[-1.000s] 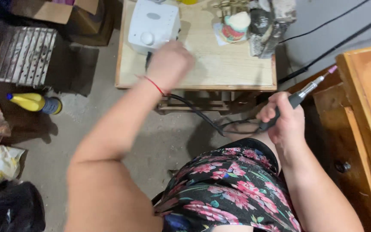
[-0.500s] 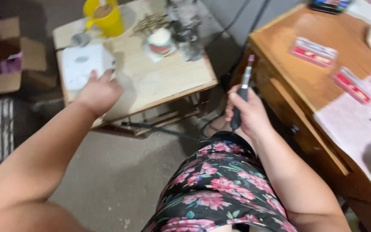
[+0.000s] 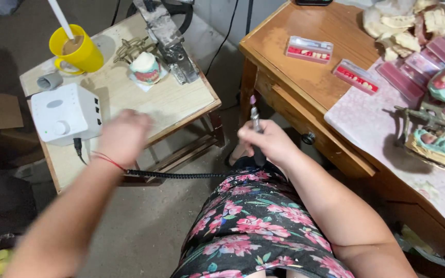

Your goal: The person works on a dental cast, using a metal tool to shape and smooth the pink material around the teeth. They then use a rotary tool to grind a small tooth-like object held in their hands. Finally, they return to the dental cast to continue shaping the material with the metal tool.

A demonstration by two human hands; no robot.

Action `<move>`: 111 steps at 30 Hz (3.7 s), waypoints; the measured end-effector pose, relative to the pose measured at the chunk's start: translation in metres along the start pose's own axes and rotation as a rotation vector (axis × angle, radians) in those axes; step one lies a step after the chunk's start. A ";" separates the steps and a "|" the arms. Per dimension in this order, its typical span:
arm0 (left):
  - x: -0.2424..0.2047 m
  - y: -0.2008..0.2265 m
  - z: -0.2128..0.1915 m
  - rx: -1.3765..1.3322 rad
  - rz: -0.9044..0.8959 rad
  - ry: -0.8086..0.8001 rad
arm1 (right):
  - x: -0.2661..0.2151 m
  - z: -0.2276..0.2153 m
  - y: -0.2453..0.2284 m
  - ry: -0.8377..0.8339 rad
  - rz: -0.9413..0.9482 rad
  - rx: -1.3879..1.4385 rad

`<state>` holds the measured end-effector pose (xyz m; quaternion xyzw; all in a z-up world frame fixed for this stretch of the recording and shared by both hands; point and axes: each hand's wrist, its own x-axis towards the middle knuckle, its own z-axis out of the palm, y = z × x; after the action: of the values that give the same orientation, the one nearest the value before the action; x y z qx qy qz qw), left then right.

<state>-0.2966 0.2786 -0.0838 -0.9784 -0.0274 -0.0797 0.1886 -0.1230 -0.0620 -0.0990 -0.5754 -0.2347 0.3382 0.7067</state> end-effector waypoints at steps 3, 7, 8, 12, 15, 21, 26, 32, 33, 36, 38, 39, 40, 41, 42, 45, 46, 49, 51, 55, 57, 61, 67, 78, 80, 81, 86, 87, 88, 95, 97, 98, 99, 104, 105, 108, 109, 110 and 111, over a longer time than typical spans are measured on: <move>0.018 0.087 -0.062 -0.383 0.041 0.189 | -0.010 0.012 -0.009 -0.054 0.008 -0.059; 0.024 0.149 -0.080 -0.658 0.079 0.560 | -0.016 0.020 -0.013 -0.050 0.007 -0.105; 0.028 0.153 -0.080 -0.660 0.080 0.562 | -0.017 0.019 -0.017 -0.048 0.007 -0.107; 0.038 0.165 -0.079 -0.725 0.055 0.649 | -0.022 0.011 -0.019 0.011 0.025 -0.039; 0.045 0.166 -0.088 -0.812 0.095 0.692 | -0.020 0.003 -0.012 0.003 0.007 -0.022; 0.052 0.174 -0.084 -1.059 0.059 0.667 | -0.015 -0.007 0.001 0.039 0.014 0.018; 0.055 0.175 -0.082 -1.127 0.046 0.653 | -0.015 -0.007 -0.001 0.040 0.014 0.038; 0.056 0.168 -0.084 -1.118 0.089 0.655 | -0.017 0.000 -0.020 -0.013 0.039 0.067; 0.055 0.166 -0.085 -1.113 0.090 0.658 | -0.017 0.002 -0.024 -0.025 -0.003 0.021; 0.057 0.158 -0.091 -1.135 0.089 0.656 | -0.013 -0.006 -0.024 -0.070 -0.123 -0.201; 0.055 0.155 -0.089 -1.166 0.080 0.644 | -0.016 -0.009 -0.027 -0.107 -0.194 -0.374; 0.055 0.155 -0.086 -1.193 0.064 0.677 | -0.018 -0.009 -0.034 -0.106 -0.215 -0.484; 0.055 0.155 -0.082 -1.220 0.049 0.709 | -0.020 -0.008 -0.040 -0.105 -0.236 -0.595; 0.056 0.155 -0.084 -1.221 0.040 0.706 | -0.020 -0.006 -0.045 -0.112 -0.231 -0.594; 0.057 0.156 -0.086 -1.252 0.040 0.714 | -0.020 -0.005 -0.049 -0.133 -0.276 -0.614; 0.057 0.161 -0.089 -1.312 0.025 0.711 | -0.022 -0.002 -0.058 -0.201 -0.358 -0.632; 0.057 0.163 -0.089 -1.336 0.025 0.711 | -0.023 -0.002 -0.060 -0.240 -0.410 -0.634; 0.058 0.170 -0.087 -1.412 0.045 0.722 | -0.024 -0.009 -0.046 -0.238 -0.384 -0.626; 0.058 0.173 -0.087 -1.433 0.064 0.720 | -0.024 -0.011 -0.035 -0.217 -0.399 -0.622; 0.058 0.171 -0.091 -1.463 0.110 0.712 | -0.023 -0.011 -0.034 -0.154 -0.453 -0.673; 0.058 0.169 -0.096 -1.469 0.123 0.698 | -0.023 -0.013 -0.032 -0.153 -0.452 -0.691; 0.059 0.165 -0.095 -1.478 0.201 0.665 | -0.024 -0.015 -0.025 -0.146 -0.448 -0.696; 0.057 0.165 -0.094 -1.457 0.203 0.660 | -0.024 -0.017 -0.018 -0.150 -0.436 -0.675; 0.058 0.169 -0.090 -1.501 0.133 0.625 | -0.020 -0.015 -0.018 -0.146 -0.455 -0.686; 0.058 0.171 -0.089 -1.507 0.130 0.625 | -0.021 -0.016 -0.016 -0.148 -0.455 -0.693; 0.058 0.171 -0.089 -1.510 0.114 0.622 | -0.020 -0.017 -0.015 -0.150 -0.467 -0.692; 0.059 0.171 -0.090 -1.535 0.097 0.611 | -0.017 -0.018 -0.016 -0.157 -0.503 -0.737; 0.058 0.171 -0.089 -1.537 0.087 0.617 | -0.016 -0.018 -0.015 -0.150 -0.508 -0.739; 0.058 0.172 -0.088 -1.538 0.076 0.622 | -0.016 -0.019 -0.014 -0.143 -0.514 -0.742; 0.057 0.176 -0.084 -1.534 0.051 0.614 | -0.015 -0.023 -0.008 -0.113 -0.541 -0.799; 0.057 0.177 -0.083 -1.521 0.045 0.612 | -0.015 -0.023 -0.010 -0.114 -0.553 -0.833; 0.057 0.176 -0.083 -1.521 0.045 0.613 | -0.015 -0.023 -0.011 -0.113 -0.554 -0.833; 0.057 0.175 -0.083 -1.519 0.051 0.612 | -0.015 -0.023 -0.011 -0.106 -0.562 -0.845; 0.058 0.174 -0.084 -1.528 0.079 0.590 | -0.016 -0.022 -0.013 -0.082 -0.585 -0.884; 0.058 0.174 -0.082 -1.514 0.076 0.604 | -0.016 -0.023 -0.012 -0.087 -0.572 -0.880; 0.058 0.174 -0.079 -1.496 0.075 0.614 | -0.016 -0.023 -0.011 -0.098 -0.565 -0.887; 0.058 0.174 -0.078 -1.490 0.075 0.614 | -0.016 -0.023 -0.013 -0.104 -0.572 -0.898; 0.058 0.174 -0.078 -1.490 0.077 0.615 | -0.016 -0.022 -0.014 -0.103 -0.573 -0.898; 0.058 0.174 -0.078 -1.495 0.070 0.616 | -0.016 -0.022 -0.015 -0.098 -0.579 -0.899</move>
<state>-0.2360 0.0891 -0.0660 -0.7802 0.1167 -0.3369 -0.5140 -0.1148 -0.0900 -0.0883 -0.7166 -0.5381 0.0221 0.4432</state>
